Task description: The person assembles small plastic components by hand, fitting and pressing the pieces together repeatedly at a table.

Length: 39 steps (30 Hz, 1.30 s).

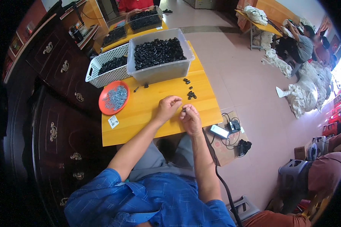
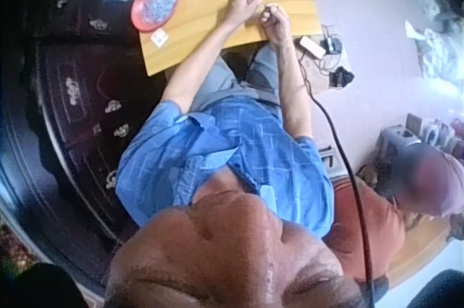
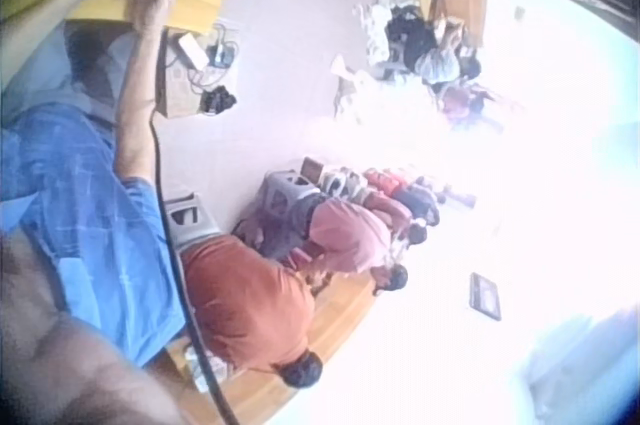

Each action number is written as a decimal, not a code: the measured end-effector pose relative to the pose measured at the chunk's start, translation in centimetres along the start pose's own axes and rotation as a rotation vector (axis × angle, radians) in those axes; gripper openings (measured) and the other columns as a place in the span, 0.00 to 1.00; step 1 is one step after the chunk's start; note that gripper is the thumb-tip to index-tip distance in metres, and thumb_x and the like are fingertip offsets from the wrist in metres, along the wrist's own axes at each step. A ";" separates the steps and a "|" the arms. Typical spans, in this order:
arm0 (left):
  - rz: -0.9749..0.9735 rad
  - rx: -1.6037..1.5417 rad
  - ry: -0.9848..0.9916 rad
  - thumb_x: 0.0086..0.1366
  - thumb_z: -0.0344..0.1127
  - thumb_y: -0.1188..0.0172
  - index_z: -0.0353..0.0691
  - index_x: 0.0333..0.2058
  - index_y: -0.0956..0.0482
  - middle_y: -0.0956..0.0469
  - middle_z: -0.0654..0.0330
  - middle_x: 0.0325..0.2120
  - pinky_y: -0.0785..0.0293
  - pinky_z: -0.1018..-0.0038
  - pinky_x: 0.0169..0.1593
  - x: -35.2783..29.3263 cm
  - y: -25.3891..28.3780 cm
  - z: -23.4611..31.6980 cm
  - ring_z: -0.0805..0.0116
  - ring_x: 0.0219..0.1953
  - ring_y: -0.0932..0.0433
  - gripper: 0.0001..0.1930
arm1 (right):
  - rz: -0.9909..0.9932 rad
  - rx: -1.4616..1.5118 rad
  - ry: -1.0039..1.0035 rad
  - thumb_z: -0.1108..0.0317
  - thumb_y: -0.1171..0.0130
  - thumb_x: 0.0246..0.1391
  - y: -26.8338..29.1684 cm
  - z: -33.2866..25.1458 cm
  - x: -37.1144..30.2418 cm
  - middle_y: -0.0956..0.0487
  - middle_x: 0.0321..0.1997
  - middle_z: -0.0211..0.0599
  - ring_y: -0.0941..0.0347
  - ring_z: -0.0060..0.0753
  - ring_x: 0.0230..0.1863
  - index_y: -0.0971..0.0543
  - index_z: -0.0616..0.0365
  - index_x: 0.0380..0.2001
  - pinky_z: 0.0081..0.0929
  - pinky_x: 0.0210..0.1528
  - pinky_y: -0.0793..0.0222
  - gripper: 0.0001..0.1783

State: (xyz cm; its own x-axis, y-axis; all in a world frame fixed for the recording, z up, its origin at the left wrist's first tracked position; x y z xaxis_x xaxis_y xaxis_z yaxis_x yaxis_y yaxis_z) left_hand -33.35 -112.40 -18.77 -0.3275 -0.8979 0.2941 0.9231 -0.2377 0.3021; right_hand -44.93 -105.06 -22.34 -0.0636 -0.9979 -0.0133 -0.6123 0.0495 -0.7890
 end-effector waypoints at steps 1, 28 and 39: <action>0.010 -0.007 -0.040 0.62 0.33 0.35 0.37 0.38 0.18 0.18 0.60 0.29 0.24 0.75 0.36 0.5 -0.3 0.3 0.72 0.29 0.20 0.08 | 0.010 0.101 0.001 0.64 0.45 0.64 0.2 -0.1 0.0 0.27 0.25 0.28 0.32 0.26 0.27 0.24 0.56 0.40 0.22 0.33 0.35 0.08; 0.050 0.415 -0.246 0.66 0.33 0.44 0.42 0.35 0.22 0.21 0.55 0.33 0.23 0.57 0.39 -0.3 1.9 -0.3 0.50 0.35 0.20 0.04 | 0.029 0.114 -0.009 0.68 0.45 0.64 -0.1 0.1 0.7 0.26 0.32 0.28 0.28 0.23 0.33 0.26 0.56 0.41 0.21 0.39 0.30 0.06; 0.097 0.335 -0.203 0.65 0.29 0.44 0.36 0.41 0.21 0.21 0.51 0.36 0.23 0.61 0.41 -4.0 4.6 1.3 0.50 0.39 0.20 0.07 | 0.228 -0.308 0.257 0.68 0.45 0.66 -1.6 2.0 1.0 0.24 0.33 0.29 0.27 0.22 0.33 0.24 0.58 0.40 0.19 0.36 0.29 0.05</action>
Point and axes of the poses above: each hand's wrist, its own x-axis towards the middle knuckle, its own y-axis out of the back of the hand, z = x × y, the point moved 5 cm from there along x, towards the middle knuckle
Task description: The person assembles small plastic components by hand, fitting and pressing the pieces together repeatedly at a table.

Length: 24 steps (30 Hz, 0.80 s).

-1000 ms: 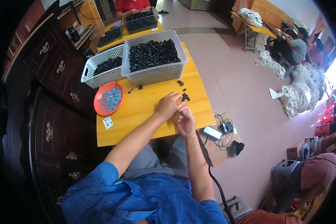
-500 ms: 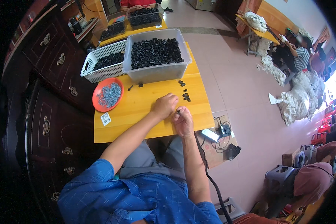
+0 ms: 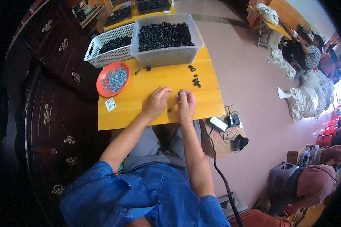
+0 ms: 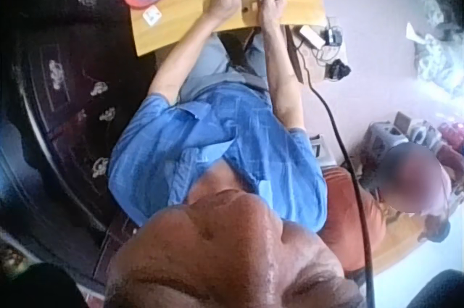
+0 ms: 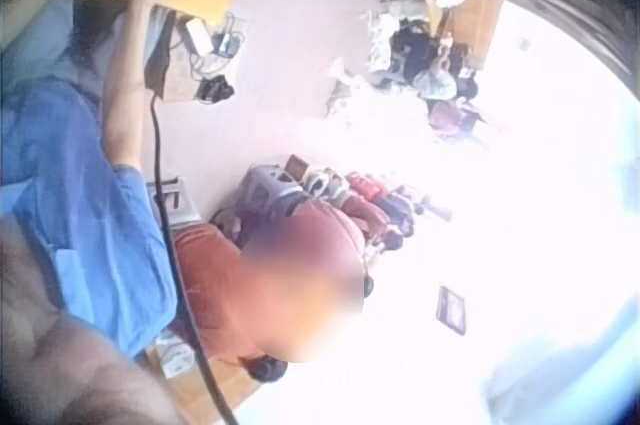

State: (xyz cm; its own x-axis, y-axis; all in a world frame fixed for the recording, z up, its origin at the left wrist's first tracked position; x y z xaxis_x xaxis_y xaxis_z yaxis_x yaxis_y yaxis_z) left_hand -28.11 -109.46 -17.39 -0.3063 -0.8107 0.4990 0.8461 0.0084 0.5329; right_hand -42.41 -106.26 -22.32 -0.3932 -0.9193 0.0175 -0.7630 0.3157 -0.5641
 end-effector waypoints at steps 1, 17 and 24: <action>0.006 -0.005 -0.010 0.65 0.29 0.44 0.36 0.41 0.21 0.21 0.51 0.36 0.23 0.61 0.41 -0.5 0.7 0.3 0.50 0.39 0.20 0.07 | 0.002 -0.005 0.004 0.68 0.45 0.66 -0.1 0.1 0.1 0.24 0.33 0.29 0.27 0.22 0.33 0.24 0.58 0.40 0.19 0.36 0.29 0.05; -0.272 0.133 -0.149 0.61 0.33 0.38 0.39 0.36 0.20 0.23 0.55 0.32 0.25 0.62 0.42 -3.0 0.2 2.3 0.54 0.36 0.22 0.06 | -0.136 0.103 -0.139 0.67 0.47 0.68 1.1 -0.2 0.2 0.21 0.34 0.32 0.24 0.23 0.34 0.25 0.57 0.45 0.19 0.38 0.27 0.07; -0.072 -0.513 0.374 0.65 0.25 0.41 0.35 0.37 0.24 0.18 0.60 0.30 0.24 0.78 0.35 -3.0 0.5 -2.3 0.75 0.30 0.19 0.03 | -0.162 0.107 -0.179 0.69 0.48 0.68 0.6 -0.3 0.0 0.21 0.36 0.33 0.24 0.24 0.36 0.26 0.58 0.47 0.20 0.41 0.27 0.08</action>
State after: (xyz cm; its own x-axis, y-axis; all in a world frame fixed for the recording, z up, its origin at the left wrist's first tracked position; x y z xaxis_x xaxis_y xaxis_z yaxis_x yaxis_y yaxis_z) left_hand -25.76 -108.32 -20.16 -0.2755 -0.9491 0.1527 0.9588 -0.2599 0.1146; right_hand -43.00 -105.98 -22.44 -0.1660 -0.9858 -0.0259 -0.7464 0.1428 -0.6500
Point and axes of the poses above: each hand's wrist, its own x-axis towards the middle knuckle, its own y-axis out of the back of the hand, z = x × y, the point moved 5 cm from there along x, towards the middle knuckle
